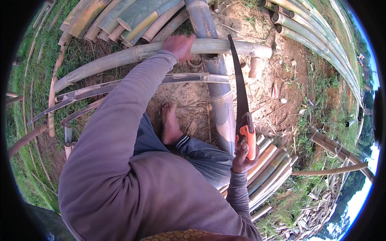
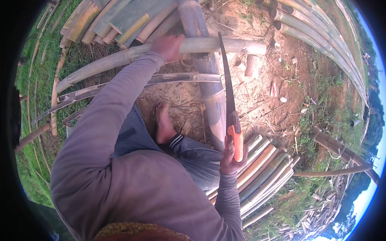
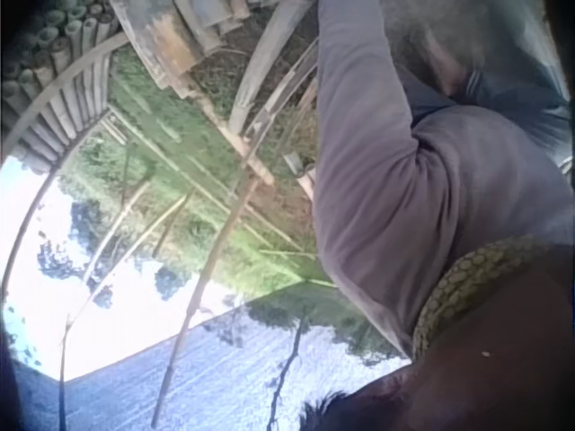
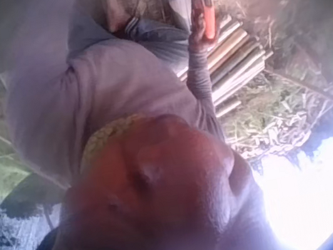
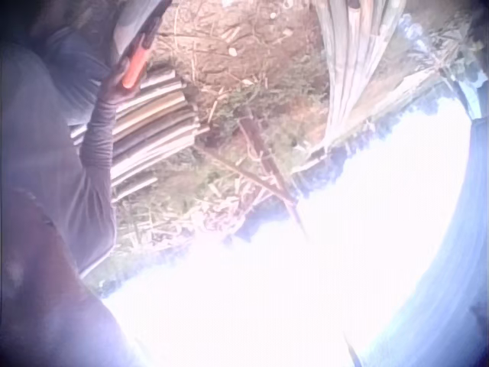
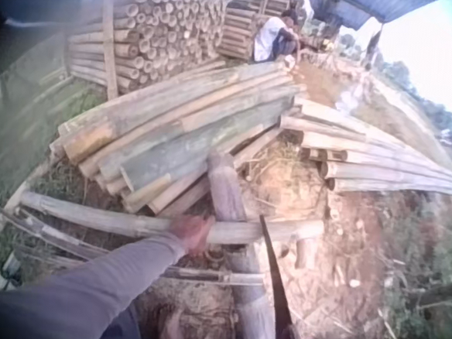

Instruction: The person sits on the ground and uses a hand saw to cut bamboo poles into shorter sections. They position the bamboo on a makeshift stand, saw through it, and then move the cut pieces aside. The process is repeated with multiple bamboo poles.

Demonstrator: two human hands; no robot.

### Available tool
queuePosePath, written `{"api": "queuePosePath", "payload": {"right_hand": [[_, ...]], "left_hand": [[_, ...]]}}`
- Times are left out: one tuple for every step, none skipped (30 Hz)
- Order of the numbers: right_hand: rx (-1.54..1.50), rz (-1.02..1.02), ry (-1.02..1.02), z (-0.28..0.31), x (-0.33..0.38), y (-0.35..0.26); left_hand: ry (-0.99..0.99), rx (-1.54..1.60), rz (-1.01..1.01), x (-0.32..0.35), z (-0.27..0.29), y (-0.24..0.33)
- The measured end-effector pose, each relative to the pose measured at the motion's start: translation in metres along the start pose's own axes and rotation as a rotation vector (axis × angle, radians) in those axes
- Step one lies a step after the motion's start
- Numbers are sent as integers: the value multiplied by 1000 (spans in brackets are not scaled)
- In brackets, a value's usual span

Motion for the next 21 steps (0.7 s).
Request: {"api": "queuePosePath", "payload": {"right_hand": [[-20,13,29,7,11,1],[-38,18,24,4,5,8],[-47,18,24,-1,-2,13],[-85,28,22,-27,-33,20],[-117,39,13,-55,-67,23],[-56,147,-9,-86,-113,27],[-100,85,-26,-116,-154,22],[-156,30,-55,-139,-186,10],[30,45,-40,-140,-196,1],[2,51,-39,-140,-193,7],[-25,55,-33,-138,-186,18],[-5,84,-34,-123,-163,17],[8,118,-28,-101,-132,15],[-11,124,-35,-76,-95,16],[3,-46,-41,-49,-56,15],[-37,-19,9,-20,-20,18],[-56,-17,39,-7,-2,22],[-80,-8,65,2,11,16],[-81,-27,60,3,14,15],[-114,-32,73,-4,4,21],[-145,-37,92,-17,-11,14]], "left_hand": [[1,-2,-6,0,3,2],[2,-3,-9,3,5,4],[1,2,-21,2,4,4],[3,-11,-20,0,3,5],[1,-14,-17,0,1,5],[5,-17,-22,-1,2,9],[-1,2,-43,-2,1,15],[1,13,-50,-3,3,15],[-6,27,-55,0,2,14],[-3,24,-55,-1,1,12],[0,21,-59,-4,0,9],[2,21,-52,-5,1,6],[32,1,-46,-11,9,3],[43,-10,-33,-9,10,0],[36,-11,-18,-1,1,-2],[12,2,-8,2,-1,-1],[-7,10,-4,0,1,2],[-22,13,5,-1,2,3],[-12,10,-9,0,0,3],[-1,7,-18,0,-2,1],[13,2,-36,-1,-2,1]]}}
Point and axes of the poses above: each hand's wrist, its own x-axis away from the middle knuckle, its own z-axis out of the back of the hand, y = z × x, the point moved 10 cm from there along -x, towards the middle knuckle, and after that the axes turned 6 degrees about x, right-handed, at the moved point
